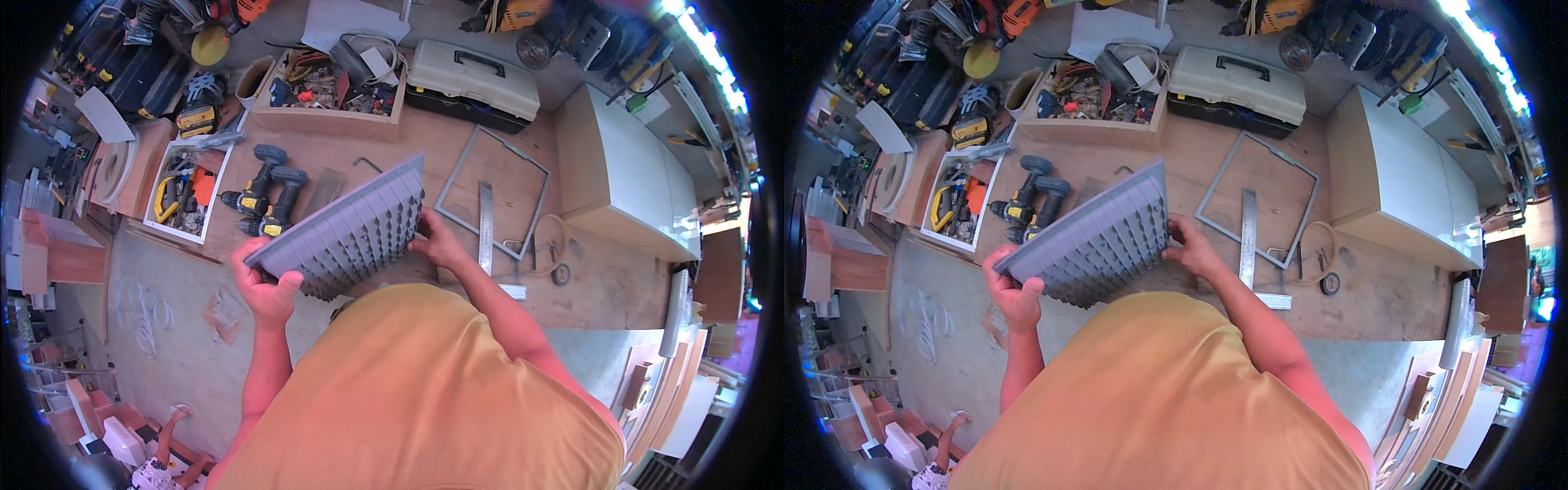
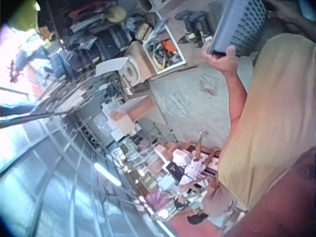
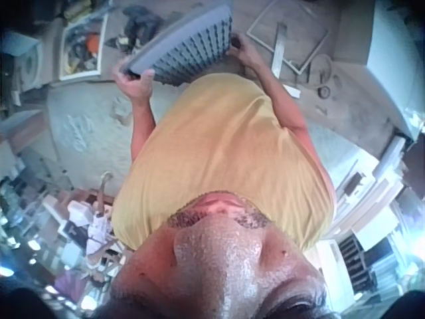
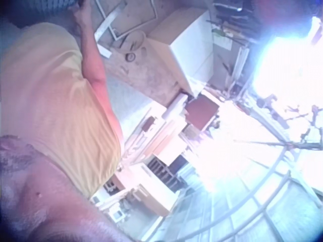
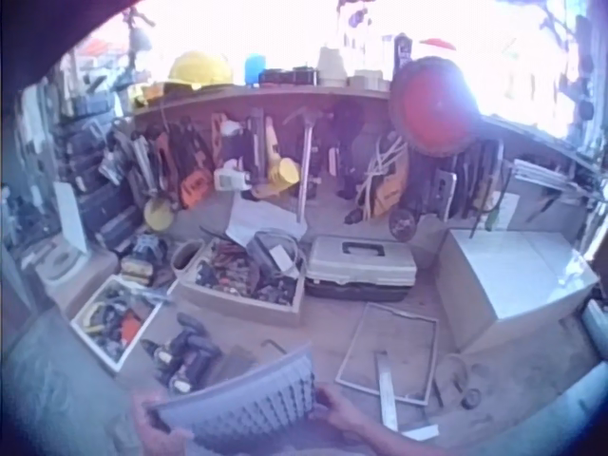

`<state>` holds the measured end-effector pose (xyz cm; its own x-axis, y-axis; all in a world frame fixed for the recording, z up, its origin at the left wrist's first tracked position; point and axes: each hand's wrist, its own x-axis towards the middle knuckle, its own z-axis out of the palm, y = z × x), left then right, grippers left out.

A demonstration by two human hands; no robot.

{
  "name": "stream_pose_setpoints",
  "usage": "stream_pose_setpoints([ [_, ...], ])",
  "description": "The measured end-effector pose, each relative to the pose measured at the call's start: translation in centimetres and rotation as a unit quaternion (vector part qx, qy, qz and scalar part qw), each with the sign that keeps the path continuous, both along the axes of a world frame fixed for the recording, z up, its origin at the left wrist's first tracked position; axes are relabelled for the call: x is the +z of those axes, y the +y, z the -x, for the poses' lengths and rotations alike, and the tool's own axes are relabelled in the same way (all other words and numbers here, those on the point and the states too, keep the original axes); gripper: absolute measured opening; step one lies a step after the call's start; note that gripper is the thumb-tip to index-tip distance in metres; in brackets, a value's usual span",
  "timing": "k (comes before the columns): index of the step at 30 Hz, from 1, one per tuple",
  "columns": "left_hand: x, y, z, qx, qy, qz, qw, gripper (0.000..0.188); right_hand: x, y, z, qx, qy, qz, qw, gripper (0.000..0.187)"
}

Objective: The person assembles a square LED light fixture by hand, inserting a diffuser panel into a frame, flipping the unit to inspect the back, and using a metal bar to press the frame edges. The person repeatedly handles the fixture and a metal frame, moving between a workbench and a white cabinet.

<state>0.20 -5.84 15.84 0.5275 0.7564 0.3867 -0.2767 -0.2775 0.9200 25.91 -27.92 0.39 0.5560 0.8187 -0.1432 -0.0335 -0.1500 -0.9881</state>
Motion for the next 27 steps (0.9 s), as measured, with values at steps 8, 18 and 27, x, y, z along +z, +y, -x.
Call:
stream_pose_setpoints([
  [8,-0.6,-3.7,0.6,0.012,-0.002,-0.048,0.999,0.087,2.0,-2.0,-1.2,-0.056,0.067,-0.149,0.985,0.053],
  [18,-1.3,-6.4,1.2,0.002,-0.018,-0.091,0.996,0.085,17.9,3.1,0.3,-0.235,-0.391,-0.176,0.872,0.041],
  [27,-1.5,-6.2,2.7,-0.093,-0.034,-0.100,0.990,0.089,14.9,4.9,-0.9,-0.253,-0.067,-0.240,0.935,0.048],
])
